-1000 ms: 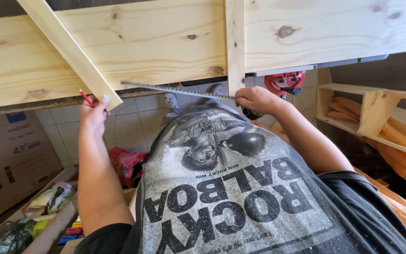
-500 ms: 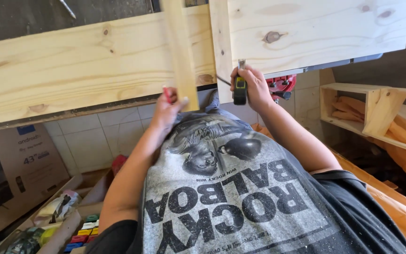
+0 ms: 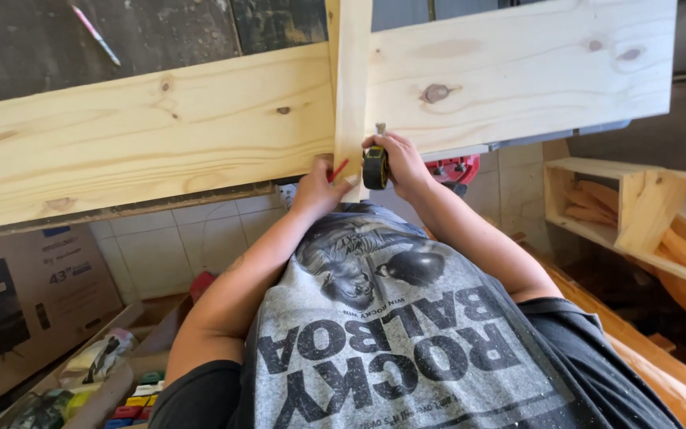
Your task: Measuring a wooden board with a tape measure, marking it with a pencil, and aligning it on a table saw.
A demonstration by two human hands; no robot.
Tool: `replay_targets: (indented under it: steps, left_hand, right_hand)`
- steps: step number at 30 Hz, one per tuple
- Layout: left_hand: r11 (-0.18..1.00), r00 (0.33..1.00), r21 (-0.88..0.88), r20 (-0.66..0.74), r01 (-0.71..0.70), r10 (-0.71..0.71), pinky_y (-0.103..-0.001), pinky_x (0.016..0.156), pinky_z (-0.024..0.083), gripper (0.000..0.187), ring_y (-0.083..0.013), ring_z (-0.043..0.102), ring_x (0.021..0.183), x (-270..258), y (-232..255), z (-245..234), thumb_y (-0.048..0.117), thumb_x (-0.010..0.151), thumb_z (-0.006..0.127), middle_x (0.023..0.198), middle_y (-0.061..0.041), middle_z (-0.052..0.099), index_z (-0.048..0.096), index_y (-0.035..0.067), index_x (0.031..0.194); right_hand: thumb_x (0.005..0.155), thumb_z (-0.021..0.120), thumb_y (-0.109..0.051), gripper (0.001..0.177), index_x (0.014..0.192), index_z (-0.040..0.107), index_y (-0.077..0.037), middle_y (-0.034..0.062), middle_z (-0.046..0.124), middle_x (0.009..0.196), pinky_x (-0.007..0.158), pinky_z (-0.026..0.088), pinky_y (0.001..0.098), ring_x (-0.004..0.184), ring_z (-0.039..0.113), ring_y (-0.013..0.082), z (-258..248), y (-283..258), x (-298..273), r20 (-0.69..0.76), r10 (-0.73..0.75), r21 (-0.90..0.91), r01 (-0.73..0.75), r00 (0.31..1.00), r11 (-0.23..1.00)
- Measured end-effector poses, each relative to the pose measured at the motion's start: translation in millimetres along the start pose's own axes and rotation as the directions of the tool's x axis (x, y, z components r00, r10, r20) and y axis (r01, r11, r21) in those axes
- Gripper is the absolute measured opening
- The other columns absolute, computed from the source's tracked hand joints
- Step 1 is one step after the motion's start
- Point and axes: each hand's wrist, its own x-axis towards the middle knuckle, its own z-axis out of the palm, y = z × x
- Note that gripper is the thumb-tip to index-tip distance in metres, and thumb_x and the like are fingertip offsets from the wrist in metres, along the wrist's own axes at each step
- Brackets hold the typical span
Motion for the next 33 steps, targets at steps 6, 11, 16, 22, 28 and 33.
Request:
replay_targets:
  steps: [6,11,16,22,28,33]
  left_hand:
    - [0.976,0.995,-0.201,0.038,-0.085,0.094,-0.041,0.100,0.057,0.054,-0.0316,0.074,0.114,7,-1,-7,0.048,0.080,0.088,0.108,-0.010,0.079,0.074,0.020,0.123]
    - [0.797,0.974,-0.579,0.019,-0.174,0.226,-0.038,0.094,0.057,0.043,-0.0219,0.073,0.097,-31,11,-66,0.033,0.077,0.092,0.098,-0.010,0.079,0.077,0.013,0.112]
    - [0.658,0.947,-0.702,-0.078,-0.273,0.310,-0.038,0.087,0.061,0.033,-0.0194,0.073,0.091,-20,-8,-126,0.019,0.081,0.087,0.093,-0.009,0.076,0.073,0.012,0.110]
    - [0.583,0.929,-0.763,-0.064,-0.280,0.364,-0.028,0.059,0.056,0.020,-0.0167,0.070,0.070,22,9,-188,0.024,0.092,0.081,0.083,-0.007,0.071,0.070,0.012,0.105]
    - [0.540,0.933,-0.820,0.023,-0.187,0.358,-0.019,0.042,0.043,0.023,-0.0123,0.067,0.055,40,0,-212,0.029,0.091,0.080,0.070,-0.003,0.066,0.068,0.014,0.103]
    - [0.490,0.944,-0.847,-0.041,-0.207,0.328,-0.019,0.040,0.040,0.024,-0.0131,0.069,0.056,67,-14,-229,0.030,0.091,0.080,0.071,-0.004,0.067,0.068,0.015,0.104]
  right_hand:
    - [0.101,0.062,-0.022,0.025,0.103,0.077,-0.003,0.0201,0.065,0.069,0.048,0.058,0.0315,0.059,0.073,0.0257,5,-25,-19,0.148,0.090,-0.013,-0.089,0.985,0.996]
    - [0.102,0.059,-0.018,0.024,0.104,0.073,0.001,0.0273,0.074,0.090,0.059,0.067,0.0419,0.070,0.079,0.0318,17,-17,-14,0.285,0.058,0.100,-0.090,0.957,0.991]
    - [0.107,0.050,-0.022,0.023,0.107,0.062,-0.003,0.0208,0.067,0.102,0.090,0.063,0.0509,0.100,0.073,0.0379,54,-34,-40,0.300,-0.032,0.410,-0.098,0.953,0.907]
    - [0.114,0.044,-0.027,0.025,0.110,0.063,-0.013,0.0093,0.069,0.127,0.103,0.060,0.0665,0.132,0.065,0.0354,100,-51,-22,-0.019,-0.218,0.697,0.170,0.976,0.697]
    - [0.113,0.044,-0.035,0.024,0.112,0.062,-0.019,0.0055,0.070,0.121,0.093,0.063,0.0745,0.123,0.069,0.0335,142,-66,22,-0.231,-0.235,0.651,0.329,0.944,0.684]
    - [0.113,0.042,-0.036,0.027,0.109,0.063,-0.019,0.0082,0.073,0.112,0.087,0.065,0.0689,0.116,0.073,0.0340,193,-46,19,-0.319,-0.217,0.570,0.370,0.922,0.734]
